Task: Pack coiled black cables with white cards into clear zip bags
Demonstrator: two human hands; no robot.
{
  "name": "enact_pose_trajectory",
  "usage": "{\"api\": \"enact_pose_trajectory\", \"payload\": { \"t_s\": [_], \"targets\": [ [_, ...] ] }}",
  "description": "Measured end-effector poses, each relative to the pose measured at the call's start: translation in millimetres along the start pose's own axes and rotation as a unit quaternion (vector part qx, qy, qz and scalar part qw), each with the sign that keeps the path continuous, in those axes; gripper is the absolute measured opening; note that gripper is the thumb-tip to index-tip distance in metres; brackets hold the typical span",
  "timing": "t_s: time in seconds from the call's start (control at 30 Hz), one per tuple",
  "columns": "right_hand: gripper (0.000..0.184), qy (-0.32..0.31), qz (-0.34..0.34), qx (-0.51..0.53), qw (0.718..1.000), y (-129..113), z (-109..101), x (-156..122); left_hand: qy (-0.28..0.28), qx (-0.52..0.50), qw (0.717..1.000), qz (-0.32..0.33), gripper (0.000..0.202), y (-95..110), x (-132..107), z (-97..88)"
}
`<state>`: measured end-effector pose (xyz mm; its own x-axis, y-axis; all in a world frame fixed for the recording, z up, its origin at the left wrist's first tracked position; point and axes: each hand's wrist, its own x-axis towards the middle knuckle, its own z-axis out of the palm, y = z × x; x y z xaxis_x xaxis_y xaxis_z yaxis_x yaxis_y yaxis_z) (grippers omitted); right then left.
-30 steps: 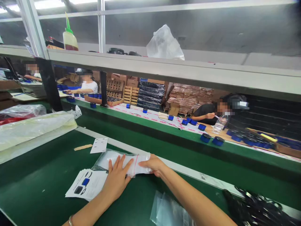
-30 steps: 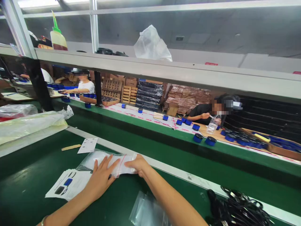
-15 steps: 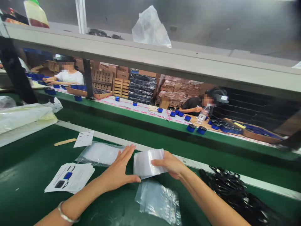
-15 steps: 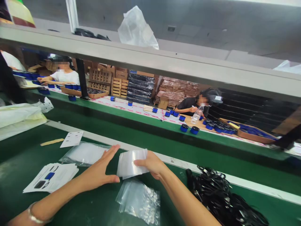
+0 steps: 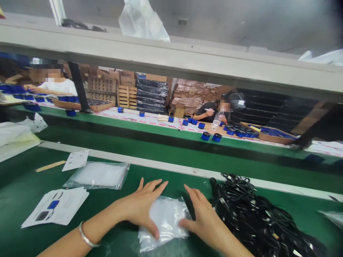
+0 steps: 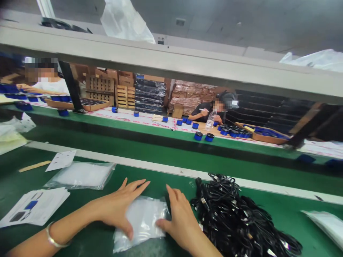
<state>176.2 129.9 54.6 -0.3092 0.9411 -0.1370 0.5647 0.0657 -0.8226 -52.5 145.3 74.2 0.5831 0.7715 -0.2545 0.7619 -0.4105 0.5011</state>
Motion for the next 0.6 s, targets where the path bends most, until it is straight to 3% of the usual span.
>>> {"api": "enact_pose_trajectory", "payload": {
  "t_s": [0.03, 0.1, 0.2, 0.33, 0.47, 0.53, 0.6],
  "targets": [
    [0.101, -0.026, -0.031, -0.074, 0.996, -2, 0, -1, -0.035, 0.021, 0.999, 0.007, 0.135, 4, 1, 2.4],
    [0.118, -0.117, -0.096, -0.231, 0.961, -6, 3, 0, -0.096, 0.064, 0.993, 0.006, 0.139, 10, 1, 7.0],
    [0.129, -0.206, -0.178, -0.33, 0.904, -5, 9, 8, -0.097, 0.108, 0.989, -0.015, 0.132, 13, 0, 12.1],
    [0.125, -0.163, -0.22, -0.347, 0.897, -6, 8, 14, -0.01, 0.128, 0.992, 0.003, 0.125, 11, -6, 16.1],
    [0.11, -0.136, -0.195, -0.355, 0.904, -8, 7, 3, 0.012, 0.118, 0.993, 0.028, 0.119, 10, -14, 23.8],
    [0.108, -0.137, -0.199, -0.375, 0.895, 1, 11, -5, 0.026, 0.108, 0.992, 0.052, 0.113, 10, -20, 29.9],
    [0.109, -0.121, -0.253, -0.41, 0.868, 17, 17, -11, 0.037, 0.102, 0.991, 0.079, 0.102, 9, -26, 35.6]
  ]
}}
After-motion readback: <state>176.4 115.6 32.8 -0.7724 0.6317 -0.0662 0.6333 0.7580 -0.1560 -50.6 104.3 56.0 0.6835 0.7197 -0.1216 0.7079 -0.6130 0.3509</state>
